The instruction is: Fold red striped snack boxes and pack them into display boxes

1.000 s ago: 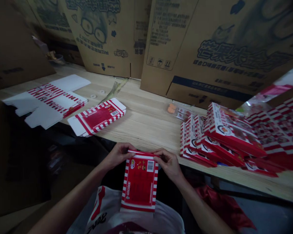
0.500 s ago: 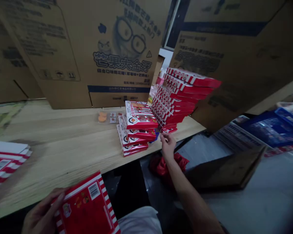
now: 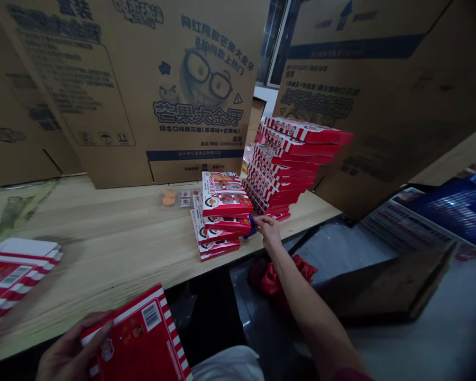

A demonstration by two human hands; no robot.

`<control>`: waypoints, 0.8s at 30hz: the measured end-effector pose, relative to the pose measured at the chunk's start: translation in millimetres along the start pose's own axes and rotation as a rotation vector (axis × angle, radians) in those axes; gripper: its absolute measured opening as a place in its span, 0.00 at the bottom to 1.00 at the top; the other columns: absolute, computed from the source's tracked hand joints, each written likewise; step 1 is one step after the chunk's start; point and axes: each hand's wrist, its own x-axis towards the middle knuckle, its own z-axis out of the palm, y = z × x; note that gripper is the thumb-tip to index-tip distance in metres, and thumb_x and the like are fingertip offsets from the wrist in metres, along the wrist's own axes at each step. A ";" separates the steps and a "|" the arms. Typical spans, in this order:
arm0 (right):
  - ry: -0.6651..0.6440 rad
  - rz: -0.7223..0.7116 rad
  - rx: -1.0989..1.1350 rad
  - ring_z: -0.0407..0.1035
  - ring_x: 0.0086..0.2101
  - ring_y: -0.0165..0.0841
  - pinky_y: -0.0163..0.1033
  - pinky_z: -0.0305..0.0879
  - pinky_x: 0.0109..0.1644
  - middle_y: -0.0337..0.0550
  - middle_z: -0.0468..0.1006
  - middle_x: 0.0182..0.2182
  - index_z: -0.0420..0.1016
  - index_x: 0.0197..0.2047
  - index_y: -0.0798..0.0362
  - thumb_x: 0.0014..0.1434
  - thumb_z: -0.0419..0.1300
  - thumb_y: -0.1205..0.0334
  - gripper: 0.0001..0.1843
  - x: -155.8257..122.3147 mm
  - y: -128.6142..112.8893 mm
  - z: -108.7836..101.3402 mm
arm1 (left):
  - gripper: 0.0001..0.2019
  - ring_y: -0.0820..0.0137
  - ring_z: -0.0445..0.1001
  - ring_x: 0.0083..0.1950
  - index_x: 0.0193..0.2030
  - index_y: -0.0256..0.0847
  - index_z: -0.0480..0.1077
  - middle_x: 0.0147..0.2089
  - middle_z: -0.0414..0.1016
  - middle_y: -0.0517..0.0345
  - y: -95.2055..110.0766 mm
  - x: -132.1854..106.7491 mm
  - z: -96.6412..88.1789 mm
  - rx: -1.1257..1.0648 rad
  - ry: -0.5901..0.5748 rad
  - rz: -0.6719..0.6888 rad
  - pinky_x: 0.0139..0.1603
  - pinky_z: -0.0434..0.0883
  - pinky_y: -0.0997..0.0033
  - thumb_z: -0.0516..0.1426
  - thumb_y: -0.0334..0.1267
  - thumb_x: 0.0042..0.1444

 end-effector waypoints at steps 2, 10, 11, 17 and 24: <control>0.009 -0.021 0.048 0.70 0.31 0.34 0.41 0.68 0.35 0.44 0.77 0.31 0.74 0.21 0.54 0.36 0.67 0.46 0.19 -12.9 6.1 -7.2 | 0.22 0.64 0.78 0.30 0.35 0.46 0.76 0.35 0.80 0.64 4.2 -1.9 3.2 -0.012 0.001 -0.026 0.27 0.78 0.71 0.72 0.46 0.29; 0.077 -0.097 0.021 0.67 0.41 0.40 0.48 0.64 0.50 0.46 0.75 0.34 0.75 0.19 0.55 0.37 0.70 0.50 0.16 -29.3 37.2 -22.7 | 0.23 0.65 0.76 0.31 0.32 0.46 0.77 0.34 0.81 0.66 42.4 3.5 15.5 -0.025 0.063 0.051 0.27 0.75 0.71 0.72 0.48 0.25; 0.076 -0.096 0.017 0.67 0.40 0.39 0.48 0.64 0.49 0.45 0.74 0.33 0.75 0.19 0.55 0.36 0.70 0.51 0.16 -30.7 37.7 -25.7 | 0.23 0.66 0.75 0.31 0.32 0.44 0.77 0.33 0.80 0.65 50.9 7.8 13.1 -0.031 0.072 0.092 0.28 0.75 0.72 0.72 0.48 0.26; -0.194 -0.037 0.024 0.67 0.32 0.35 0.43 0.67 0.37 0.44 0.71 0.34 0.75 0.24 0.52 0.47 0.67 0.48 0.15 -89.5 20.1 -21.5 | 0.11 0.68 0.75 0.33 0.31 0.39 0.77 0.31 0.79 0.58 104.9 23.0 -7.1 0.346 -0.313 0.382 0.34 0.72 0.74 0.66 0.44 0.44; -1.149 -0.305 -0.124 0.67 0.32 0.32 0.38 0.63 0.37 0.41 0.72 0.29 0.70 0.23 0.52 0.60 0.60 0.54 0.17 -188.7 -43.0 110.1 | 0.08 0.71 0.73 0.30 0.32 0.36 0.78 0.29 0.79 0.57 90.7 28.6 16.5 0.478 -0.835 0.299 0.33 0.68 0.76 0.64 0.38 0.46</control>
